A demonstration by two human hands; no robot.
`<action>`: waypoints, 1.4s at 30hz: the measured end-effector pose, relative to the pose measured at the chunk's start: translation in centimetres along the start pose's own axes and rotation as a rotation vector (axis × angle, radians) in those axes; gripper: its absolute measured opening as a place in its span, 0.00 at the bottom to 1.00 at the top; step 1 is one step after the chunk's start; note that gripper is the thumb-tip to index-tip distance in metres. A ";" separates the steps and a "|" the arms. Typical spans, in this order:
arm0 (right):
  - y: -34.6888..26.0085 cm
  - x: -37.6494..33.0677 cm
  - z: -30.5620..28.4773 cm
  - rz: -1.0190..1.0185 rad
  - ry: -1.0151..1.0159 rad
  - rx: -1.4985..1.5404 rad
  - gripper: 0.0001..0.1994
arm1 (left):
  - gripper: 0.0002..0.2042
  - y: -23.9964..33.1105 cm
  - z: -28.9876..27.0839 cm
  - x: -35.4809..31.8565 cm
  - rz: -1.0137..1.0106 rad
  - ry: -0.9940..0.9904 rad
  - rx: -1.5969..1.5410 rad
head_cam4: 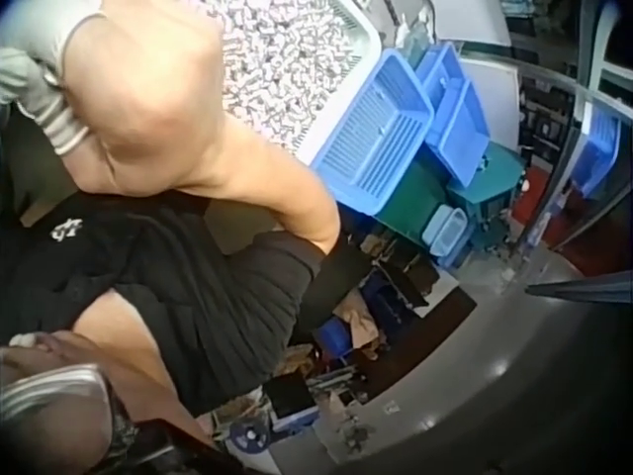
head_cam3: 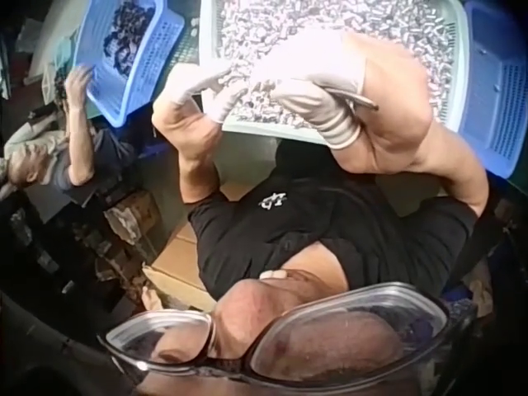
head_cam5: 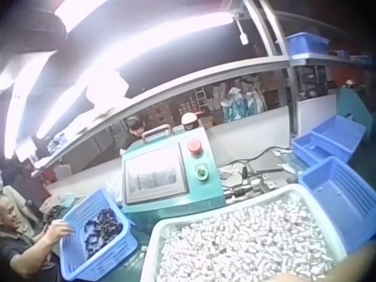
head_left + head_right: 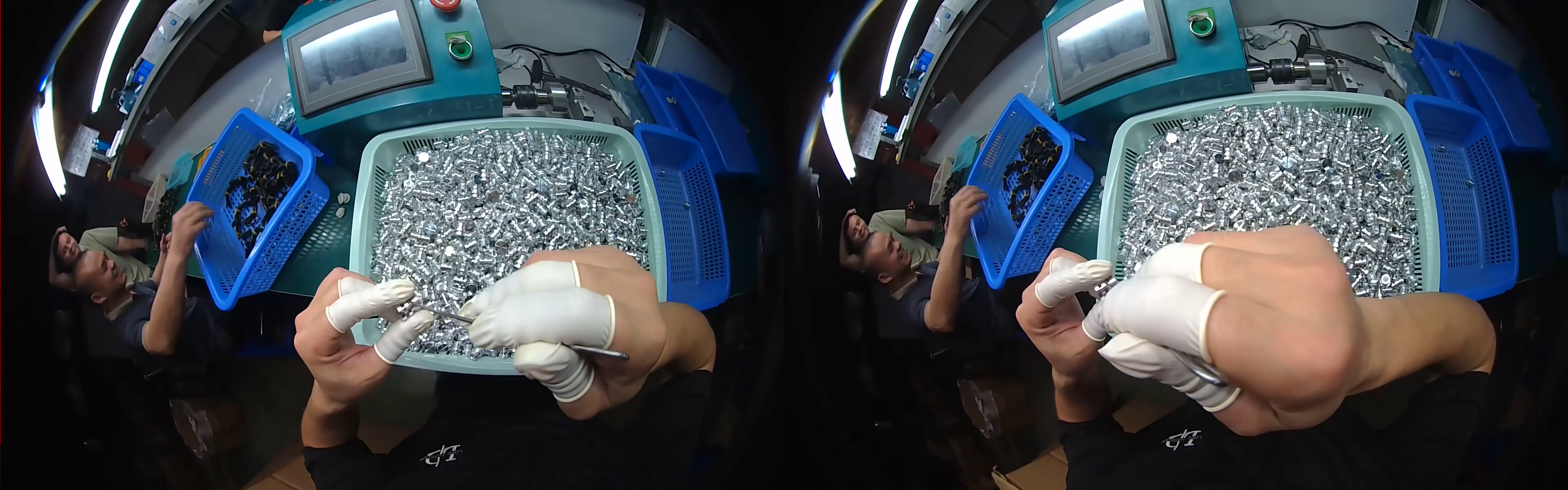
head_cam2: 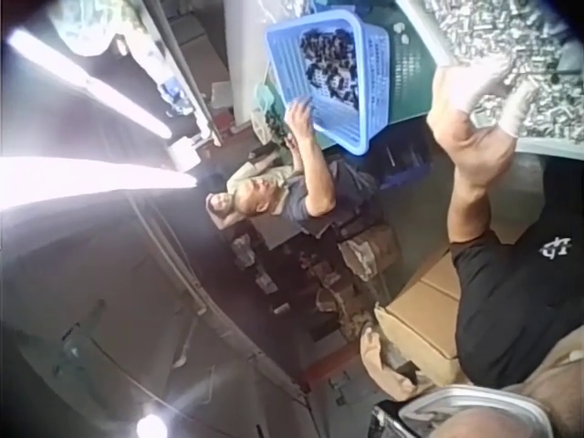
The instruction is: Inspecting and cleaning small metal components using a metal pick at a manual workstation.
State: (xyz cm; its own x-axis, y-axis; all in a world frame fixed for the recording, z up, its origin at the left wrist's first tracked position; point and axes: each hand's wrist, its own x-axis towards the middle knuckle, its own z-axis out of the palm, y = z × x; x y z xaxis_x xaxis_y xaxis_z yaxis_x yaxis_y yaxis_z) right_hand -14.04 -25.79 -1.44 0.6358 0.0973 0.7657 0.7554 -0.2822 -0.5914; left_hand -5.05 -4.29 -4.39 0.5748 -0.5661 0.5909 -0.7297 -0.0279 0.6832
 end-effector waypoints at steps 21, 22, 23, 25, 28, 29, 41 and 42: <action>0.5 0.5 1.6 0.016 -0.101 -0.002 0.09 | 0.17 -1.2 -1.4 -1.0 -0.031 0.053 -0.011; 0.5 0.7 1.8 0.010 -0.097 0.001 0.09 | 0.17 -1.2 -1.4 -1.1 -0.035 0.061 -0.006; 0.7 0.7 2.0 0.007 -0.102 0.001 0.09 | 0.17 -1.2 -1.6 -1.2 -0.034 0.067 -0.005; 1.1 0.7 2.4 -0.006 -0.107 0.012 0.09 | 0.17 -1.5 -1.9 -1.2 -0.026 0.042 0.011; 0.9 1.1 2.2 -0.030 -0.140 -0.014 0.09 | 0.17 -1.4 -2.3 -1.0 -0.017 0.016 0.036; 0.7 1.1 2.1 -0.037 -0.136 -0.016 0.09 | 0.17 -1.2 -2.2 -0.9 -0.010 0.014 0.040; 1.3 1.0 2.6 -0.118 -0.035 -0.012 0.08 | 0.16 -0.9 -1.9 -0.7 -0.007 0.041 0.053; 1.3 0.9 2.6 -0.133 -0.025 -0.012 0.08 | 0.16 -0.7 -1.8 -0.7 0.008 0.042 0.065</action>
State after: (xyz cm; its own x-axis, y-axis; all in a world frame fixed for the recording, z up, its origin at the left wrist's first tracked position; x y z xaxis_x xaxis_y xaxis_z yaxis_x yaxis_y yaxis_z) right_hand -12.01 -23.57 -2.17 0.5340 0.1586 0.8305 0.8315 -0.2768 -0.4817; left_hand -4.25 -2.42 -4.51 0.5829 -0.5313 0.6148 -0.7563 -0.0779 0.6496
